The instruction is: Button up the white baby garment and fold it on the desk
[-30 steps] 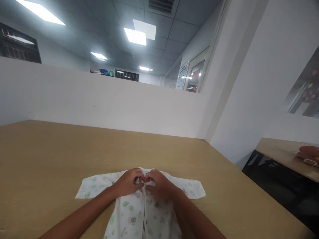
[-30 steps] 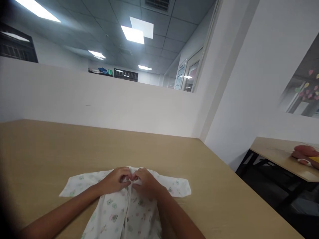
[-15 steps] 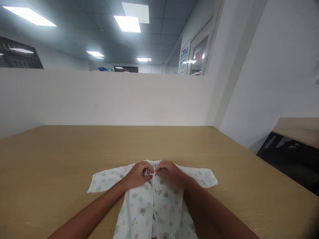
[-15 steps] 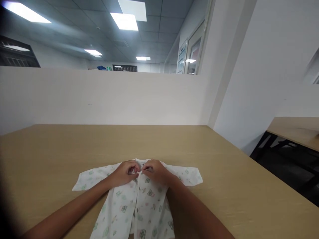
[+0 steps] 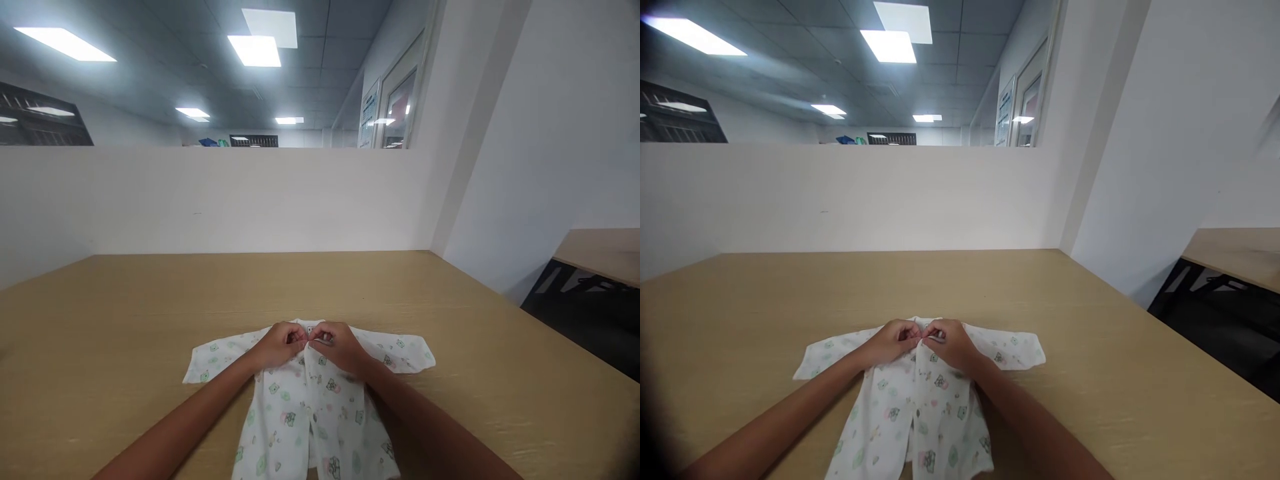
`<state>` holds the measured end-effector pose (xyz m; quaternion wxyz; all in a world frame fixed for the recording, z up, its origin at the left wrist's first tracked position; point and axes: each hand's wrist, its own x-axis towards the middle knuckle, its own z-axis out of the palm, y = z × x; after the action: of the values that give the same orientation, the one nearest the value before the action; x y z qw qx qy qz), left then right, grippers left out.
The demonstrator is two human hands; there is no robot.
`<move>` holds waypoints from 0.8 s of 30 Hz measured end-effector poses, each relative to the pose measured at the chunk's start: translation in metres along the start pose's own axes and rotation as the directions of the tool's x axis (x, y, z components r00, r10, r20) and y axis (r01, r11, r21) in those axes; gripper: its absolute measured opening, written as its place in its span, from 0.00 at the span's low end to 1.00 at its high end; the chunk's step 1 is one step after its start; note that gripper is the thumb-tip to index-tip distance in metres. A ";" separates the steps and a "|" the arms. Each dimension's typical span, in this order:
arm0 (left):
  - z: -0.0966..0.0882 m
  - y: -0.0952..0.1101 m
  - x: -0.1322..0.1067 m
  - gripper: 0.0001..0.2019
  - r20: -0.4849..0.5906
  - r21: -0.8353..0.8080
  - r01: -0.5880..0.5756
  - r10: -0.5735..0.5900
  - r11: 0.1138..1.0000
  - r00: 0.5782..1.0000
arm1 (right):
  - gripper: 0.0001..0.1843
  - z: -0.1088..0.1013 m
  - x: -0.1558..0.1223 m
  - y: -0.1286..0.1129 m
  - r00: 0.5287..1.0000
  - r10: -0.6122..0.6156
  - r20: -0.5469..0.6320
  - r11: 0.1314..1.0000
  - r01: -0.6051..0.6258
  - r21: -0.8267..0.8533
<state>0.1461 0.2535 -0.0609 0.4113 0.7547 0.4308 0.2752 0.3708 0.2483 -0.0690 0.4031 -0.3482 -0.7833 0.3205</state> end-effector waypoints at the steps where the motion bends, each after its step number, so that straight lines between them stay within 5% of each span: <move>1: 0.000 0.000 0.000 0.12 0.002 -0.014 0.002 -0.002 1.000 1.000 | 0.06 0.000 -0.001 -0.001 1.000 0.002 -0.003 1.000 -0.002 0.006; 24: 0.005 0.009 -0.005 0.17 -0.011 -0.159 0.003 -0.005 0.987 1.000 | 0.02 0.006 0.001 0.000 1.000 0.008 -0.017 0.995 -0.007 0.101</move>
<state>0.1519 0.2443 -0.0558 0.4684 0.7170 0.4112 0.3120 0.3653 0.2480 -0.0708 0.4258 -0.3331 -0.7613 0.3581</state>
